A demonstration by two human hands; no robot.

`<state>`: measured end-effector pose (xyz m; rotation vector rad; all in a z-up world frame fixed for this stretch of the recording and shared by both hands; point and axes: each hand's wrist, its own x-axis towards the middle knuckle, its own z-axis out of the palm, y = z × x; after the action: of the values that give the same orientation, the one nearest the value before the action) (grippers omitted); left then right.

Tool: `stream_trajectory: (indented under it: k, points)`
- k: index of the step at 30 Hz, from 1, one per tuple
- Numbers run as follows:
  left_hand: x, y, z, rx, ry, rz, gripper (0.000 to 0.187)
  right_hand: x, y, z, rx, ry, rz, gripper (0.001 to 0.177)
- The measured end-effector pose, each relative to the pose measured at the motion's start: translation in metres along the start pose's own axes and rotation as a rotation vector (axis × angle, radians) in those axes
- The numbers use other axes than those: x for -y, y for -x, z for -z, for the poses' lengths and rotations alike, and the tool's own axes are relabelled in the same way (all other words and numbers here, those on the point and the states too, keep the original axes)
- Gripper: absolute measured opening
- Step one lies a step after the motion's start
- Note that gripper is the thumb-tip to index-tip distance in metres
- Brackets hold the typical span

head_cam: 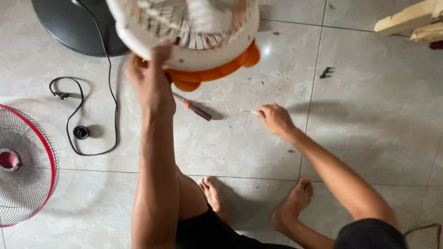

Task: The person assembles two electric fans. First, they attach a white and orange fan head to a base using a screwdriver. Then, they attach a red and black fan head to a stand, securing the front grill with a screwdriver.

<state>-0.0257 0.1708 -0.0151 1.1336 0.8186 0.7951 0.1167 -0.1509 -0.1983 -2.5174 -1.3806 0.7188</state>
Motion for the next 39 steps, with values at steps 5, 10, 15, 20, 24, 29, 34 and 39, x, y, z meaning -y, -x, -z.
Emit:
stream_trajectory:
  k: [5, 10, 15, 20, 24, 29, 34, 39]
  points:
    - [-0.005, -0.001, 0.012, -0.027, 0.339, -0.004, 0.057, -0.004, -0.052, -0.065, -0.341, 0.014, 0.177, 0.030]
    - [-0.006, 0.000, 0.003, 0.020, 0.550, -0.016, 0.063, 0.072, -0.179, -0.086, -0.358, -0.077, 0.151, 0.057]
    - [-0.010, -0.008, 0.011, 0.055, 0.581, -0.056, 0.062, 0.103, -0.232, -0.104, -0.297, 0.042, 0.200, 0.075]
    - [-0.010, -0.008, 0.017, 0.044, 0.576, -0.057, 0.062, 0.082, -0.209, -0.135, -0.300, -0.027, 0.332, 0.071]
    - [-0.008, -0.005, 0.010, 0.051, 0.547, -0.062, 0.065, 0.026, -0.254, -0.088, -0.477, 0.143, 0.167, 0.062]
    - [-0.008, -0.002, -0.009, 0.086, 0.512, -0.035, 0.069, 0.010, -0.304, 0.017, -0.469, -0.074, 0.098, 0.067]
    - [-0.006, -0.003, -0.023, 0.106, 0.433, -0.037, 0.070, 0.022, -0.304, 0.016, -0.325, -0.005, 0.066, 0.059]
    - [0.007, -0.002, -0.023, 0.100, 0.434, 0.004, 0.066, -0.013, -0.225, -0.072, -0.443, -0.029, 0.149, 0.075]
